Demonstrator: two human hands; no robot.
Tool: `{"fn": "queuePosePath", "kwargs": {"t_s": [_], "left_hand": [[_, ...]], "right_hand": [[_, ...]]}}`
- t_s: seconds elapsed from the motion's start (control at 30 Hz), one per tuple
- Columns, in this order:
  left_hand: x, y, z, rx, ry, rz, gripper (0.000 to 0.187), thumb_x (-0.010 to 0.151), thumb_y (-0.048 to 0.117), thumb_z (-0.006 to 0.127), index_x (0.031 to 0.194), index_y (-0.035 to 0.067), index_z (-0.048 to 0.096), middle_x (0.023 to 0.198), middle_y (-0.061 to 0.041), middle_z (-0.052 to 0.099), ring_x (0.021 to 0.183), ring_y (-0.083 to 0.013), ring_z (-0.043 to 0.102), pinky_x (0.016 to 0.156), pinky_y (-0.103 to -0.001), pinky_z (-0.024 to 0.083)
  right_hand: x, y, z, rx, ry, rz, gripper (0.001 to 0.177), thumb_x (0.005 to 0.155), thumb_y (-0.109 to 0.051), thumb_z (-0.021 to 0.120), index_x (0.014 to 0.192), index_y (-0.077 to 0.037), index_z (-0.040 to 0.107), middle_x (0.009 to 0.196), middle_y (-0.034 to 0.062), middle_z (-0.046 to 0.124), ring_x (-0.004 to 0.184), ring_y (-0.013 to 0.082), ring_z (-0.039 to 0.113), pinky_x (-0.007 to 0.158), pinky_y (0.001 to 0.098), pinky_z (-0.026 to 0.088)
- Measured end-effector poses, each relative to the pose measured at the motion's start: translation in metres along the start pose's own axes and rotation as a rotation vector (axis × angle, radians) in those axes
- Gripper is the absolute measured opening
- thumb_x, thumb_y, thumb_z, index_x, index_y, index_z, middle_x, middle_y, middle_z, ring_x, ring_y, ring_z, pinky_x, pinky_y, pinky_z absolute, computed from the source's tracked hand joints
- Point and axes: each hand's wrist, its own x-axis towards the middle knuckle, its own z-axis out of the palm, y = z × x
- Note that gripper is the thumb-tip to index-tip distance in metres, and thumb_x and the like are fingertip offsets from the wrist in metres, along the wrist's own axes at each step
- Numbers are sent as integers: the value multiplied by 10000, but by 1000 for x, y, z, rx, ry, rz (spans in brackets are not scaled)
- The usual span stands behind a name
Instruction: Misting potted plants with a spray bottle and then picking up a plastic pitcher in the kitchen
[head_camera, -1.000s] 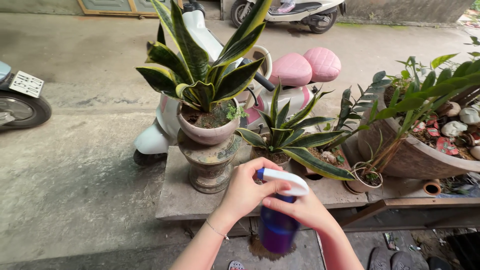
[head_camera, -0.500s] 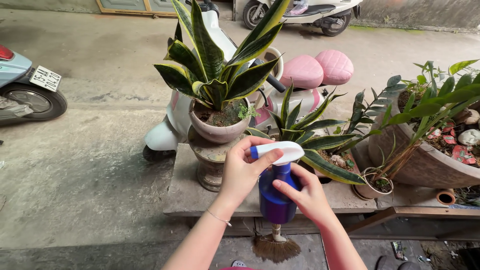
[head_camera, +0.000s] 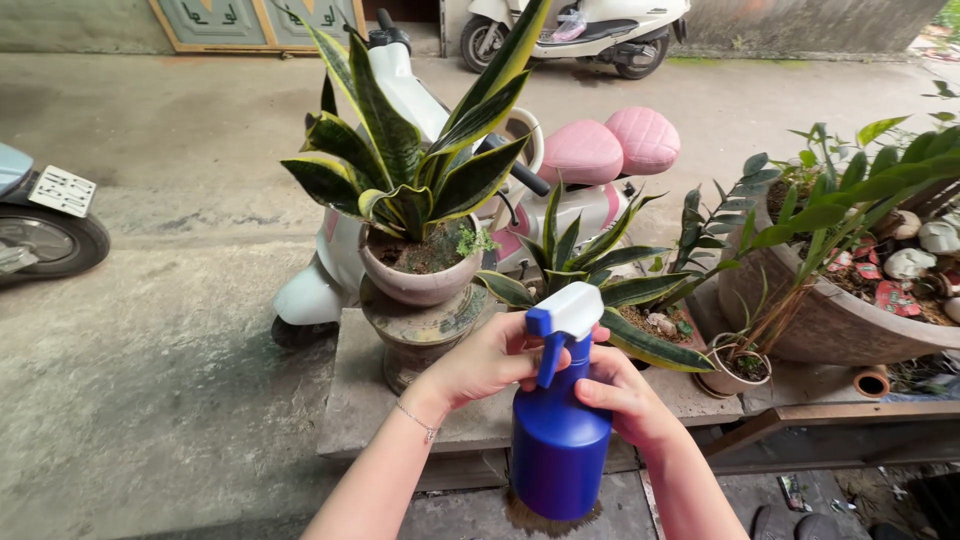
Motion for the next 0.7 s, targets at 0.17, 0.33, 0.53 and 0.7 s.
{"fn": "queuePosePath", "kwargs": {"t_s": [0.17, 0.33, 0.53, 0.7], "left_hand": [[6, 1, 8, 45, 65, 9, 438, 889, 232, 734, 1272, 26, 677, 1266, -91, 737, 1075, -95, 650, 886, -217, 512], [11, -7, 14, 169, 122, 109, 421, 899, 238, 699, 1258, 19, 686, 1242, -96, 751, 1156, -129, 661, 1009, -257, 520], [12, -19, 23, 419, 353, 207, 322, 834, 127, 690, 1146, 117, 766, 1132, -50, 717, 1130, -148, 641, 983, -264, 503], [14, -32, 37, 583, 799, 348, 355, 804, 276, 765, 1100, 80, 754, 1088, -73, 764, 1047, -204, 703, 901, -321, 538]], "right_hand": [[-11, 16, -22, -165, 186, 4, 424, 820, -238, 813, 1148, 26, 761, 1117, 120, 783, 1025, 237, 726, 891, 376, 568], [-19, 17, -20, -295, 353, -12, 327, 813, -153, 822, 1098, 3, 784, 1071, 46, 766, 1012, 168, 684, 891, 332, 536], [-10, -1, 6, -572, 410, -92, 246, 839, -250, 798, 988, -56, 770, 981, -16, 677, 946, 111, 567, 866, 277, 469], [4, 19, 27, -951, 758, -333, 331, 815, -259, 734, 1090, -74, 730, 1133, 84, 722, 1097, 210, 654, 969, 357, 505]]}}
